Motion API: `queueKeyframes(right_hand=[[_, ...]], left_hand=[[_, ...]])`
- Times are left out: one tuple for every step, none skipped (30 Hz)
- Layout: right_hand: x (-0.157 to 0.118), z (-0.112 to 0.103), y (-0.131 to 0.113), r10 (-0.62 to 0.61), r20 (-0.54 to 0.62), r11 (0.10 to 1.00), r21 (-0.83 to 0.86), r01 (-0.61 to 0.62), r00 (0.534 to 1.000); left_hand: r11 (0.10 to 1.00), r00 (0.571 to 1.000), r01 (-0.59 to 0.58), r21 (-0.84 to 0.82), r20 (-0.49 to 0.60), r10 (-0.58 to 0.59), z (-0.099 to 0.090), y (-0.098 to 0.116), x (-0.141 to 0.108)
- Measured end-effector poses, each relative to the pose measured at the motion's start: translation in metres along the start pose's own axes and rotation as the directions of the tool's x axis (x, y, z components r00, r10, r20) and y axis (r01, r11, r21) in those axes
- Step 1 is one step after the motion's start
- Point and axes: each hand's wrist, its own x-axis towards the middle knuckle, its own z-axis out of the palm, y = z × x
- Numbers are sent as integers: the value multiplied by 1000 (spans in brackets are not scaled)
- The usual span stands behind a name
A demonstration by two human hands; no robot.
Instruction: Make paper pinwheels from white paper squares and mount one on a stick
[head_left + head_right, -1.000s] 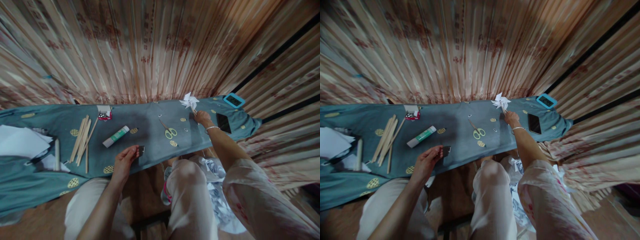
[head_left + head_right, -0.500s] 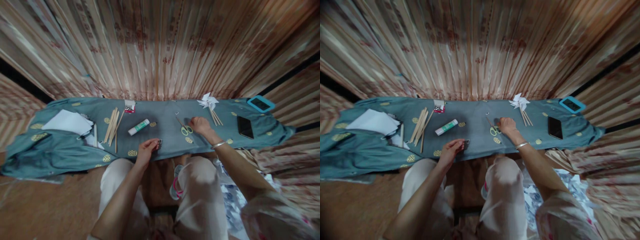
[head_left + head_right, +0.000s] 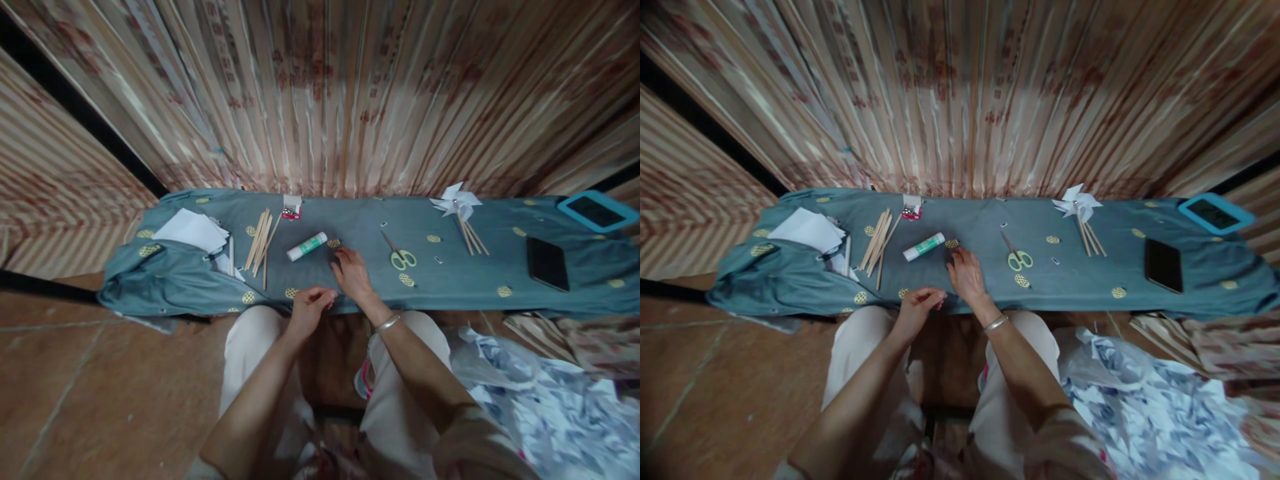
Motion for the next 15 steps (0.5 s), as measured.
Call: queueKeyframes(right_hand=[[-1, 5, 3, -17, -19, 1000, 19, 17, 1000], [-2, 8, 7, -24, -27, 999, 38, 25, 999], [-1, 9, 10, -30, -30, 998, 54, 31, 999], [0, 10, 12, -31, -35, 997, 70, 34, 999], [1, 10, 15, -35, -40, 996, 86, 38, 999], [2, 10, 16, -41, -44, 994, 98, 46, 998], [3, 10, 18, -51, -45, 993, 108, 56, 998], [3, 10, 19, -61, -44, 991, 116, 66, 997], [3, 10, 19, -69, -43, 990, 121, 74, 997], [3, 10, 20, -75, -43, 989, 124, 79, 996], [3, 10, 20, -77, -44, 989, 125, 82, 996], [3, 10, 20, -78, -48, 989, 125, 83, 996], [3, 10, 20, -79, -53, 989, 124, 85, 996], [3, 10, 20, -80, -58, 989, 123, 86, 995], [3, 10, 20, -83, -60, 988, 122, 90, 995]], left_hand=[[999, 1000, -16, 29, -6, 16, -2, 1, -1], [998, 999, -29, 55, -12, 29, -5, 2, -3], [997, 999, -36, 72, -20, 37, -7, 4, -5], [996, 999, -39, 81, -28, 41, -10, 7, -7], [996, 999, -39, 85, -34, 43, -12, 11, -10], [996, 998, -44, 81, -39, 48, -13, 15, -13], [995, 997, -57, 83, -37, 61, -14, 20, -17], [992, 996, -83, 97, -31, 87, -14, 26, -22], [989, 993, -111, 96, -30, 114, -13, 32, -27], [989, 992, -122, 83, -19, 124, -11, 39, -34], [988, 990, -137, 64, -18, 138, -9, 47, -42], [987, 988, -153, 43, -2, 154, -5, 55, -51], [984, 985, -174, 22, 18, 174, -1, 64, -61], [982, 980, -191, 2, 54, 191, 3, 74, -73], [978, 974, -210, -9, 90, 210, 7, 83, -85]])
